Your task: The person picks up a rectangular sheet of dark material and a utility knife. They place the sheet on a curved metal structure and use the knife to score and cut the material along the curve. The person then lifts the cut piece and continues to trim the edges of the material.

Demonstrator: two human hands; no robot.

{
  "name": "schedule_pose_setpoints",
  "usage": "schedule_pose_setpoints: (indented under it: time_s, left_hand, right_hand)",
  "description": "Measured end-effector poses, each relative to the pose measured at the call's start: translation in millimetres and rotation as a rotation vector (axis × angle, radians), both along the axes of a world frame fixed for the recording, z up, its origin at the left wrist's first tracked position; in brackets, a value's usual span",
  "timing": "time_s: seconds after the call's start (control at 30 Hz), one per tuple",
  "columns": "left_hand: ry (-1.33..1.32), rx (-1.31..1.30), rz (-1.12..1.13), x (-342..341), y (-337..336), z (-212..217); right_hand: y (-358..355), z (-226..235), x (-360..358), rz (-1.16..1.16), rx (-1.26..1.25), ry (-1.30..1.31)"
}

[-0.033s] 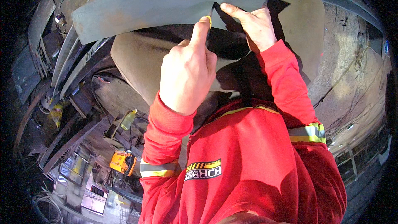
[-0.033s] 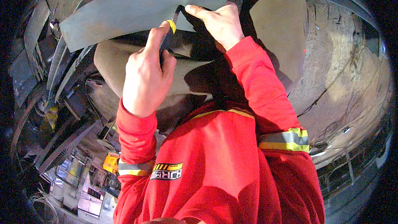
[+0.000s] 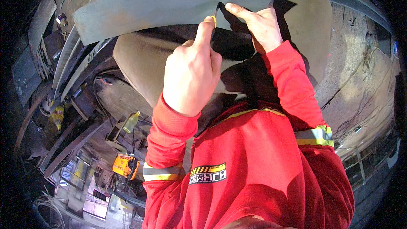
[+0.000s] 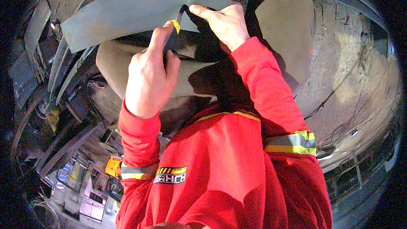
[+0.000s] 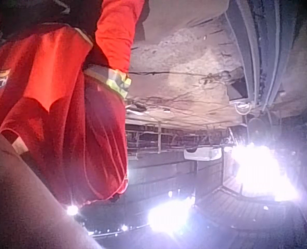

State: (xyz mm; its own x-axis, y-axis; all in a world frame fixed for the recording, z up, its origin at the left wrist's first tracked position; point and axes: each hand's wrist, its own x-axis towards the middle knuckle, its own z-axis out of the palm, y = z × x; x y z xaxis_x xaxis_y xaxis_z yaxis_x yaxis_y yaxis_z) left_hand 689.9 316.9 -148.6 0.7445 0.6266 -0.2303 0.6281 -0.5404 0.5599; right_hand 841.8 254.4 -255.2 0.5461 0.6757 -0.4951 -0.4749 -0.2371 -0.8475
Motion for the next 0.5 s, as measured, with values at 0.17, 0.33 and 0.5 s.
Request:
schedule_pose_setpoints:
  time_s: [0.17, 0.33, 0.5]
  left_hand:
    - [0.014, -0.020, -0.003, 1.2, 2.5, 0.9]
    - [0.016, -0.061, 0.023, -4.0, -2.2, 5.8]
    - [-0.031, -0.054, 0.041, -9.0, -5.5, 7.4]
  right_hand:
    - [-0.2, -5.2, 0.9, -0.005, 0.093, -0.016]
    - [2.1, -4.7, -1.4, -0.062, -0.005, -0.014]
    - [4.1, 2.1, -1.6, -0.098, 0.042, 0.036]
